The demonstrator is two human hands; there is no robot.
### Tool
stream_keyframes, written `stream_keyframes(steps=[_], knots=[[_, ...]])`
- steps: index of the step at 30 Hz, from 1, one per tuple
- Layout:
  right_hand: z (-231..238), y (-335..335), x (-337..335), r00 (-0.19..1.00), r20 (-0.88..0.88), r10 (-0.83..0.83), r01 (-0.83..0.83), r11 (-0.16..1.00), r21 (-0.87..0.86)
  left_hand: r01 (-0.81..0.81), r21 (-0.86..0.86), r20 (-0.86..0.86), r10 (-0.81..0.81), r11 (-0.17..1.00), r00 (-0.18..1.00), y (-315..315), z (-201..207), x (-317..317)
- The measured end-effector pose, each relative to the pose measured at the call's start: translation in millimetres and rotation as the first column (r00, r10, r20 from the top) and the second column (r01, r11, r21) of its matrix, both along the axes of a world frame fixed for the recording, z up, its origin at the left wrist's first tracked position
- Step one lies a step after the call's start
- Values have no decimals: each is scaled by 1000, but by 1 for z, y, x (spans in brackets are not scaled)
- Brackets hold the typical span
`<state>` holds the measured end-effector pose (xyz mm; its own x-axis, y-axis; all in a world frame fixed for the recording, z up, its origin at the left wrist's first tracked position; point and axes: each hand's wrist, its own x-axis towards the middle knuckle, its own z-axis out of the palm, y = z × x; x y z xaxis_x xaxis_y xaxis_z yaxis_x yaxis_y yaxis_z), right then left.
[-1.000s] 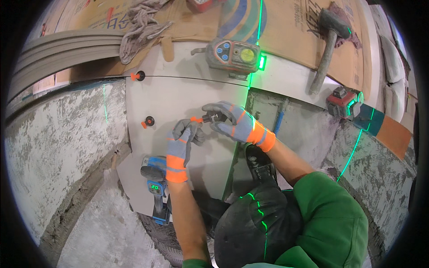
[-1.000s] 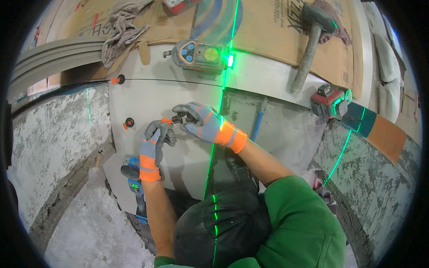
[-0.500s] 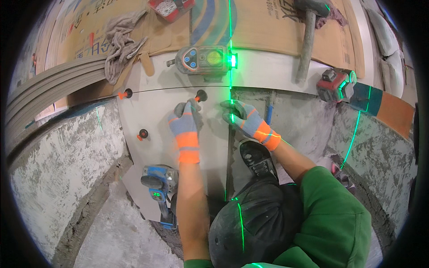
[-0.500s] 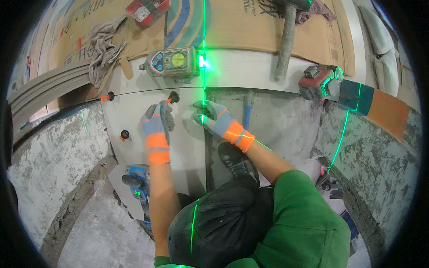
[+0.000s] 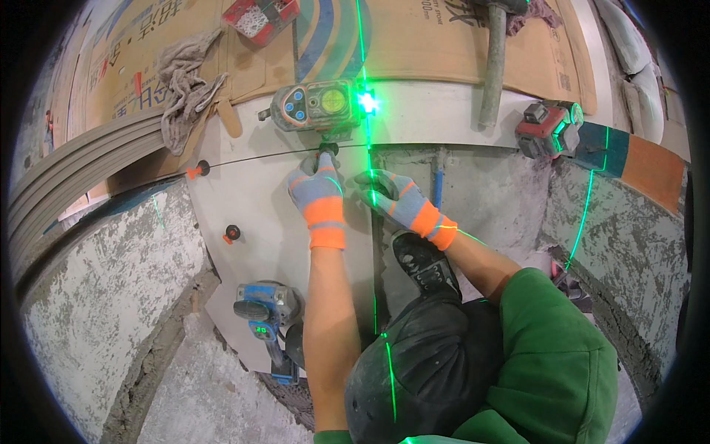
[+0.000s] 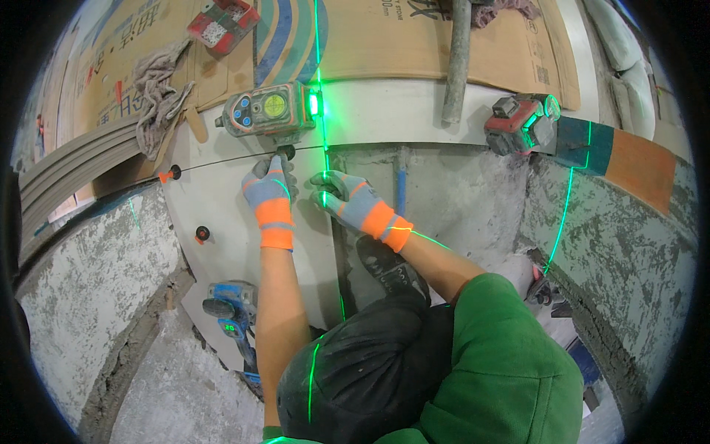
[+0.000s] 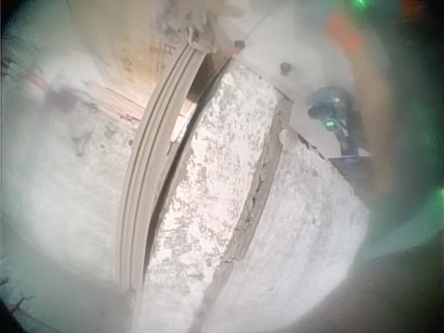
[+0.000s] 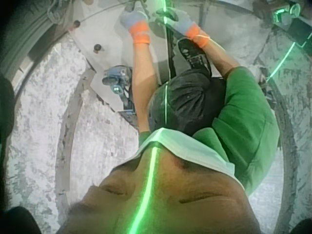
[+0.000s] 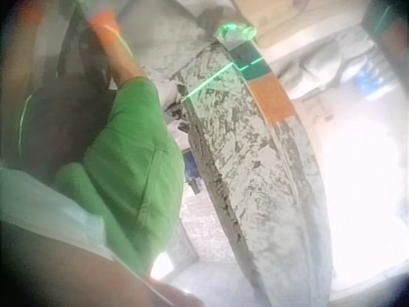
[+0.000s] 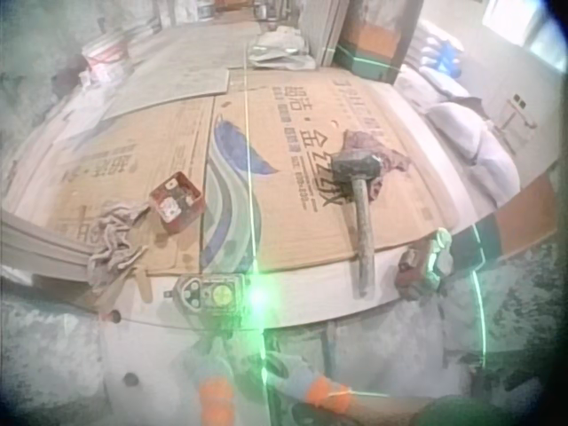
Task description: The person installs a large ceramic tile on a floor prepared with adhesive. They use a laser level to align the tile, place leveling clips and wedges, and tap the tile with a rubber mallet to set it flush with adjacent tiles.
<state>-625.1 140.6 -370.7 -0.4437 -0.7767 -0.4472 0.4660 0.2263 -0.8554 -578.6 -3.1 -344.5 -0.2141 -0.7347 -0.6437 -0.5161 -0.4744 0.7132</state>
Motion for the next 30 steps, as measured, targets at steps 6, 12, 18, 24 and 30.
stream_keyframes(steps=[6, 12, 18, 24, 30], knots=[[-3, -13, -2, 937, -337, -91, 104, 994, 22, 743, -224, 665, -458, 631, 590, -11, 16, -10], [-13, -40, -3, 708, -686, 167, 76, 948, 309, 942, -122, 757, -584, 314, 293, -20, 28, -6], [-25, -57, 9, 582, -786, 210, 153, 921, 359, 966, -181, 753, -606, 185, 257, -28, 28, 2], [-24, -66, 7, 562, -808, 176, 200, 919, 340, 954, -84, 755, -607, 288, 249, -24, 26, -4], [-19, -71, 2, 453, -864, 220, 219, 912, 347, 886, -268, 707, -548, 378, 448, -17, 20, -3]])
